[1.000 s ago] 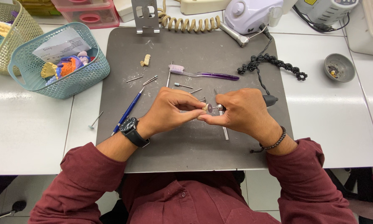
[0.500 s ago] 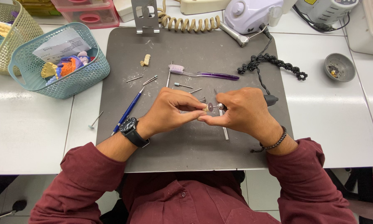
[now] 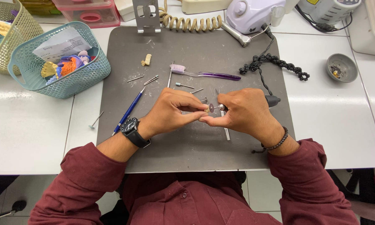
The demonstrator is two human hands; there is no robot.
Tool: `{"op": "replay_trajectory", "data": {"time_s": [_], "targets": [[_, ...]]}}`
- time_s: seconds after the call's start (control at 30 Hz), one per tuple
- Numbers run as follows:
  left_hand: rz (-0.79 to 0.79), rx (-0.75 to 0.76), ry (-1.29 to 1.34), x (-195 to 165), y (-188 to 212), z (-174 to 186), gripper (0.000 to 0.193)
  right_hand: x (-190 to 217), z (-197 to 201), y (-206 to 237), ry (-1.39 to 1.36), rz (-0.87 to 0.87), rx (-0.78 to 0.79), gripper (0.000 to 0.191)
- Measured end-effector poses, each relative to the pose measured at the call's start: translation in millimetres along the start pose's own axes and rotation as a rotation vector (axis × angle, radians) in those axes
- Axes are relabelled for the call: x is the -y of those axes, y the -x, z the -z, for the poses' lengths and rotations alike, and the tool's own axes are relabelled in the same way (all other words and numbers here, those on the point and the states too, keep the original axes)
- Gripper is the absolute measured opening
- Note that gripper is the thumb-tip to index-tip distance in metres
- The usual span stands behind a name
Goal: The person holds a small dental prosthesis in one hand and grinds and shapes it with a rotary handpiece, periodically changing the grinding bit and brushing debris off the workpiece. They continue refining the prosthesis surface with the rotary tool until the end of the clip.
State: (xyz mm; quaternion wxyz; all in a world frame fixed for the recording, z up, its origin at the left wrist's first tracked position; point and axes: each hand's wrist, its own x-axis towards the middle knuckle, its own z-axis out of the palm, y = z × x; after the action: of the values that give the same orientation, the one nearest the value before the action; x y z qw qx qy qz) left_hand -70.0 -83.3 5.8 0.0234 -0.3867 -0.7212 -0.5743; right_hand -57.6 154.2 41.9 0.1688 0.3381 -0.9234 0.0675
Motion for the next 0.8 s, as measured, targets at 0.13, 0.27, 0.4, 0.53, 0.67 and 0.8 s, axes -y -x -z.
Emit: {"op": "replay_trajectory", "data": {"time_s": [0.13,0.27,0.4,0.53,0.67,0.8], "targets": [[-0.021,-0.011,-0.005,0.0,0.3,-0.2,0.016,0.2,0.9,-0.4,0.001,0.01,-0.007,0.067],[-0.017,-0.013,-0.005,0.0,0.1,0.1,0.016,0.6,1.3,-0.7,-0.016,0.013,-0.031,0.067],[-0.023,-0.018,0.008,-0.8,0.1,-0.3,0.016,0.5,0.6,0.0,-0.006,0.011,-0.026,0.067],[0.053,-0.011,-0.04,-1.1,-0.6,0.0,0.015,-0.2,-0.7,0.0,0.009,0.015,-0.012,0.067],[0.041,-0.032,0.026,-1.0,-0.1,-0.3,0.015,-0.9,0.3,0.4,-0.026,0.011,-0.042,0.067],[0.038,-0.039,0.065,-0.8,0.1,-0.8,0.015,-0.7,1.8,0.0,-0.02,0.015,-0.069,0.065]]}}
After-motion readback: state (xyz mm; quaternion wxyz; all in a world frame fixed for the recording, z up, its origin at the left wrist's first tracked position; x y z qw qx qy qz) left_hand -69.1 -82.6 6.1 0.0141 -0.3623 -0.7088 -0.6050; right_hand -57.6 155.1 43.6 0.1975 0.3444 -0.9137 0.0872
